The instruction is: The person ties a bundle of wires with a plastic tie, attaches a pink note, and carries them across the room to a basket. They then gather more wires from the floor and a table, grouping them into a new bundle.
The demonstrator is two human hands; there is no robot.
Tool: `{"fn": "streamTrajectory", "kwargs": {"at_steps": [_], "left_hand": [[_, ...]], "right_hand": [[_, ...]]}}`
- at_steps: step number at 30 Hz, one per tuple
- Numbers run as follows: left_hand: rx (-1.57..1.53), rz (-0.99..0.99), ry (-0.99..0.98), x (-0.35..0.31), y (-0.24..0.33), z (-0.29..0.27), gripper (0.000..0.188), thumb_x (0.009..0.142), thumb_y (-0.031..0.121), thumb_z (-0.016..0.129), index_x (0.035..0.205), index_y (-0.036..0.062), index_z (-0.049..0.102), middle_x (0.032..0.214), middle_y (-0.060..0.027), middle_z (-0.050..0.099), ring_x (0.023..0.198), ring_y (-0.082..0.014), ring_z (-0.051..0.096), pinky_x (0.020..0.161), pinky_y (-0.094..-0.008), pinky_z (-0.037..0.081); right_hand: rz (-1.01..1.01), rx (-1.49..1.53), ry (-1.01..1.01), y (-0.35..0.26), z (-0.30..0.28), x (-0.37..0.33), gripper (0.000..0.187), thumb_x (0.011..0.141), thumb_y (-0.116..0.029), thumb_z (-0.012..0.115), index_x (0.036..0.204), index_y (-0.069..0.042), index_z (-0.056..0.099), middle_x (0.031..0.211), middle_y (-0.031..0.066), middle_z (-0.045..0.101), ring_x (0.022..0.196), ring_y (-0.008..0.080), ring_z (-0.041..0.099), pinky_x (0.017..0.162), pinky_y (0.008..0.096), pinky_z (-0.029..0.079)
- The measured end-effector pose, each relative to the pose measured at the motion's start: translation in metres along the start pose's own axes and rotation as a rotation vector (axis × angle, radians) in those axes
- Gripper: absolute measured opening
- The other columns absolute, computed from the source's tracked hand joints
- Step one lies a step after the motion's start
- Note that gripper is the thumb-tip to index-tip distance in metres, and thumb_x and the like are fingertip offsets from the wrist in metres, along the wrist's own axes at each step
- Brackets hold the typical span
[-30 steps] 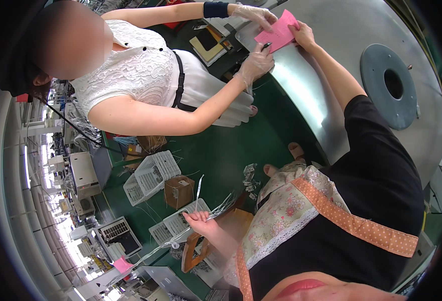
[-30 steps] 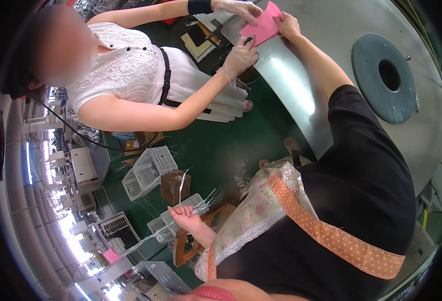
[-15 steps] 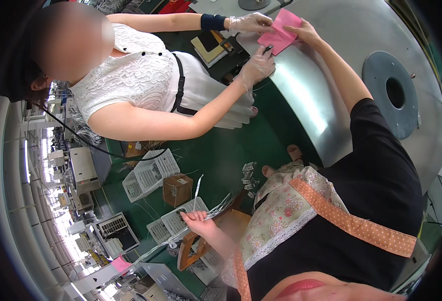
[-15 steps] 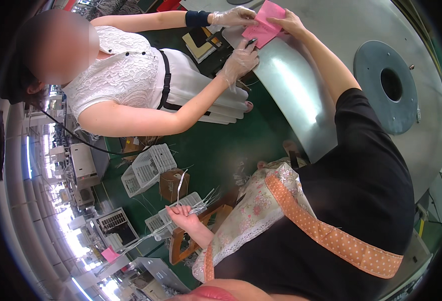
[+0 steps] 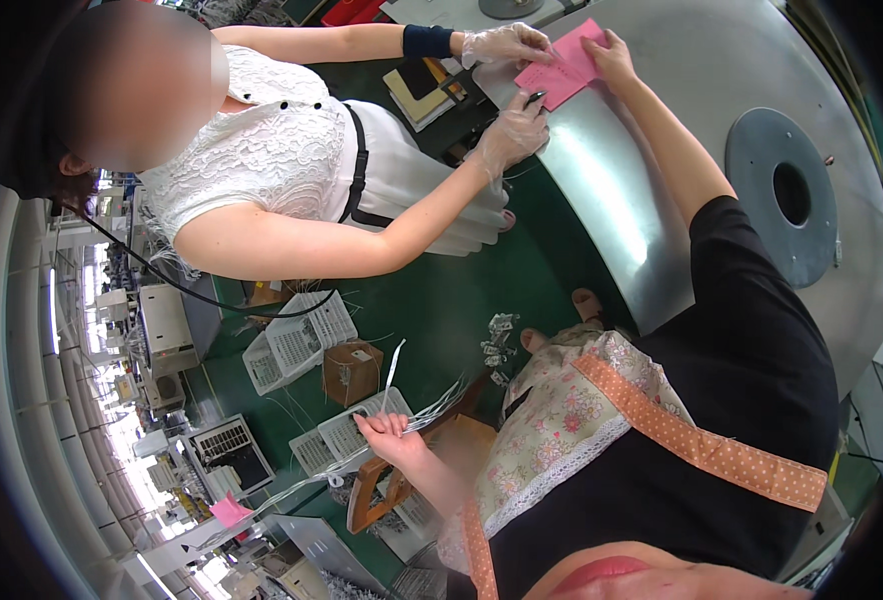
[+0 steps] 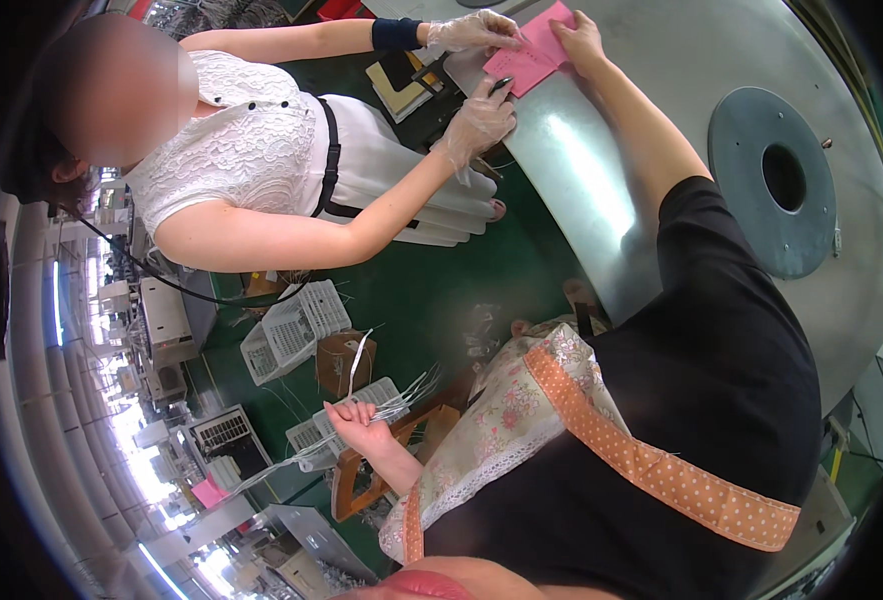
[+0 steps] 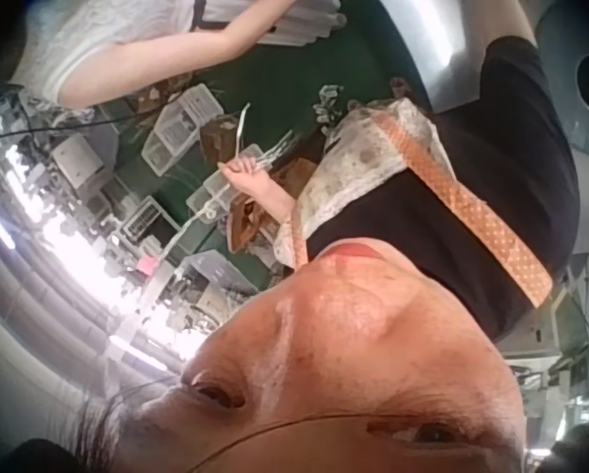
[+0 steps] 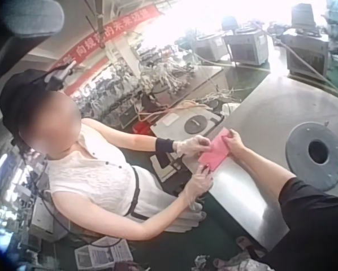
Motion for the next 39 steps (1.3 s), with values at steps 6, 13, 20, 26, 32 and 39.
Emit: {"fn": "streamTrajectory", "kwargs": {"at_steps": [6,13,20,26,32,39], "left_hand": [[-0.002,-0.012,-0.005,-0.001,-0.004,0.002,0.053,0.096,0.037,0.045,0.052,0.0159,0.023,0.045,0.0030,0.021,0.037,-0.0088,0.017,0.039,-0.0248,0.017],[0.046,0.021,-0.018,0.003,-0.006,0.002,0.051,0.096,0.037,0.045,0.053,0.0169,0.025,0.046,0.0037,0.021,0.038,-0.0081,0.017,0.039,-0.0248,0.017],[-0.024,0.135,0.123,0.033,0.015,-0.028,0.045,0.091,0.036,0.054,0.057,0.0181,0.031,0.051,0.0049,0.026,0.041,-0.0060,0.022,0.039,-0.0231,0.019],[-0.167,0.240,0.072,0.066,0.050,-0.057,0.045,0.090,0.039,0.056,0.057,0.0173,0.033,0.050,0.0064,0.025,0.040,-0.0056,0.023,0.037,-0.0226,0.017],[-0.226,0.398,0.094,0.092,0.145,-0.086,0.049,0.093,0.036,0.047,0.053,0.0160,0.027,0.050,0.0051,0.021,0.043,-0.0083,0.017,0.043,-0.0252,0.016],[-0.308,0.602,0.051,0.097,0.283,-0.155,0.046,0.093,0.035,0.046,0.054,0.0155,0.031,0.048,0.0039,0.023,0.038,-0.0089,0.022,0.039,-0.0241,0.019]], "right_hand": [[0.080,0.299,0.162,0.015,-0.021,-0.003,0.029,0.085,-0.014,0.066,0.104,0.004,0.053,0.094,0.0096,0.061,0.082,0.0168,0.060,0.071,0.0297,0.052],[0.089,0.665,0.435,0.012,-0.092,-0.011,0.031,0.086,-0.012,0.064,0.110,0.001,0.051,0.098,0.0099,0.060,0.085,0.0221,0.061,0.073,0.0380,0.054],[0.297,0.260,-0.722,-0.085,0.001,-0.218,0.035,0.087,-0.017,0.062,0.115,0.001,0.052,0.096,0.0069,0.063,0.088,0.0156,0.061,0.076,0.0262,0.050],[-0.114,-0.454,-1.396,-0.049,0.089,-0.377,0.011,0.086,-0.009,0.061,0.086,0.002,0.056,0.062,0.0024,0.049,0.059,0.0064,0.041,0.052,0.0240,0.036],[-0.214,-0.459,-1.597,-0.029,0.196,-0.436,0.013,0.086,-0.009,0.060,0.084,0.003,0.056,0.059,0.0042,0.045,0.058,0.0063,0.039,0.050,0.0247,0.035],[-0.300,-0.420,-1.683,0.004,0.365,-0.461,0.020,0.087,-0.015,0.060,0.080,0.002,0.054,0.061,0.0004,0.041,0.061,0.0049,0.035,0.052,0.0248,0.033]]}}
Point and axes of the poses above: each hand's wrist, its own x-axis towards the middle knuckle, its own z-axis out of the palm, y = z × x, the point moved 1 cm from there along x, towards the middle knuckle
